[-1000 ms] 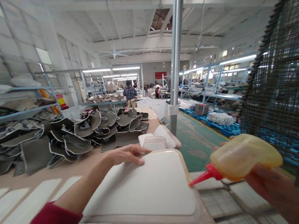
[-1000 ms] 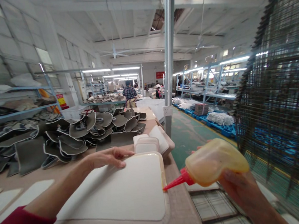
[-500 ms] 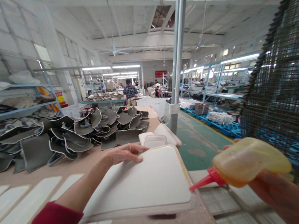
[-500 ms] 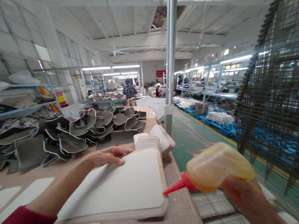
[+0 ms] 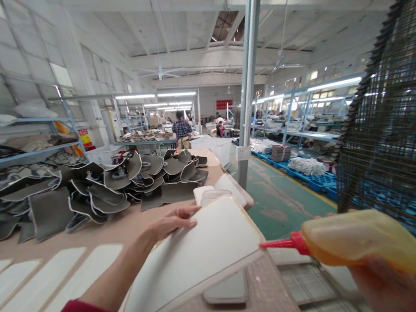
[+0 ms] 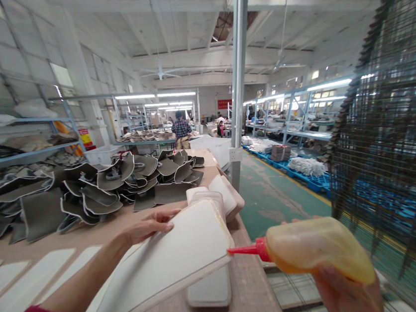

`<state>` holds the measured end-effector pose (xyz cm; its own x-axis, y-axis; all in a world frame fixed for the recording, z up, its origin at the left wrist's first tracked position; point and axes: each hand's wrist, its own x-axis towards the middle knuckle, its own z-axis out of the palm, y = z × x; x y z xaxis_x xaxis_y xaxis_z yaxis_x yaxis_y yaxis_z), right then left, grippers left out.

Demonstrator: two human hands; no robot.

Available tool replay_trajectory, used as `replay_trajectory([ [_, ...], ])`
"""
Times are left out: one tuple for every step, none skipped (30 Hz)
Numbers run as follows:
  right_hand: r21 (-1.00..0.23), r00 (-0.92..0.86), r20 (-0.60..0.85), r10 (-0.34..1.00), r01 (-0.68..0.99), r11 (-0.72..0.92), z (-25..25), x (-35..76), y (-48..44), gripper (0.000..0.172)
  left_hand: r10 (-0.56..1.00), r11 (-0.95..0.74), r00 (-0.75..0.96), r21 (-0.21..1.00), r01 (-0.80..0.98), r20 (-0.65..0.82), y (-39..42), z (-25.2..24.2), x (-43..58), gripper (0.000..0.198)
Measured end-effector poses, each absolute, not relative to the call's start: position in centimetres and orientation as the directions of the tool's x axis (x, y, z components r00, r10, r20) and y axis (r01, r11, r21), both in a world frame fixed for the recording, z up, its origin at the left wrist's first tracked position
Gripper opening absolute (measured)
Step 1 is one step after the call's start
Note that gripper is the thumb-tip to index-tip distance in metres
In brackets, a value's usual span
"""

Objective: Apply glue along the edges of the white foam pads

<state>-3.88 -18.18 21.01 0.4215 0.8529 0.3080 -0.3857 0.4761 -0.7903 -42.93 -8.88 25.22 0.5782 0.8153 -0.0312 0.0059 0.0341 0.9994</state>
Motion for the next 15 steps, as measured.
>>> replay_trajectory([
  [-0.780, 0.451, 0.315, 0.835, -0.379, 0.499, 20.8, -4.0, -18.2, 0.083, 0.829, 0.043, 0.558, 0.999, -0.006, -0.032, -8.8, 24.9, -42.8, 0.064],
  [-0.766, 0.472, 0.337, 0.815, -0.366, 0.528, 20.6, -4.2, -18.3, 0.079, 0.841, 0.052, 0.540, 0.998, -0.020, -0.033, -8.8, 24.7, -42.7, 0.065],
  [-0.753, 0.476, 0.378, 0.795, -0.341, 0.562, 20.5, -4.4, -18.4, 0.072, 0.848, 0.062, 0.529, 0.997, -0.036, -0.033, -8.8, 24.5, -42.6, 0.067],
  [-0.736, 0.473, 0.430, 0.769, -0.310, 0.602, 20.4, -4.7, -18.4, 0.064, 0.850, 0.071, 0.525, 0.996, -0.053, -0.033, -8.7, 24.2, -42.4, 0.068],
  [-0.720, 0.463, 0.480, 0.745, -0.277, 0.636, 20.3, -4.9, -18.4, 0.058, 0.850, 0.079, 0.526, 0.994, -0.070, -0.031, -8.7, 24.0, -42.3, 0.069],
  [-0.704, 0.454, 0.525, 0.720, -0.245, 0.667, 20.2, -5.1, -18.4, 0.054, 0.851, 0.086, 0.525, 0.993, -0.087, -0.027, -8.7, 23.7, -42.2, 0.069],
  [-0.693, 0.448, 0.555, 0.700, -0.216, 0.688, 20.2, -5.3, -18.4, 0.052, 0.855, 0.090, 0.519, 0.991, -0.102, -0.025, -8.7, 23.5, -42.0, 0.070],
  [-0.685, 0.448, 0.572, 0.687, -0.201, 0.701, 20.3, -5.5, -18.3, 0.052, 0.862, 0.095, 0.507, 0.989, -0.116, -0.023, -8.7, 23.2, -41.9, 0.070],
  [-0.684, 0.452, 0.570, 0.686, -0.202, 0.701, 20.3, -5.6, -18.3, 0.053, 0.870, 0.100, 0.493, 0.987, -0.129, -0.024, -8.7, 23.0, -41.8, 0.070],
  [-0.685, 0.461, 0.558, 0.690, -0.214, 0.696, 20.4, -5.7, -18.2, 0.053, 0.878, 0.106, 0.478, 0.984, -0.142, -0.025, -8.7, 22.8, -41.6, 0.071],
  [-0.686, 0.466, 0.548, 0.694, -0.224, 0.692, 20.5, -5.8, -18.1, 0.053, 0.885, 0.112, 0.465, 0.982, -0.154, -0.028, -8.7, 22.6, -41.5, 0.072],
  [-0.680, 0.480, 0.543, 0.689, -0.230, 0.696, 20.6, -6.0, -18.0, 0.053, 0.889, 0.118, 0.457, 0.979, -0.166, -0.030, -8.8, 22.4, -41.4, 0.073],
  [-0.674, 0.495, 0.540, 0.681, -0.230, 0.702, 20.6, -6.1, -17.9, 0.053, 0.892, 0.122, 0.451, 0.977, -0.176, -0.031, -8.8, 22.3, -41.2, 0.073],
  [-0.670, 0.501, 0.542, 0.674, -0.226, 0.707, 20.6, -6.2, -17.8, 0.052, 0.897, 0.123, 0.441, 0.975, -0.184, -0.030, -8.9, 22.2, -41.1, 0.074],
  [-0.675, 0.498, 0.541, 0.678, -0.224, 0.703, 20.6, -6.3, -17.7, 0.051, 0.903, 0.123, 0.429, 0.974, -0.190, -0.030, -9.0, 22.1, -41.0, 0.073],
])
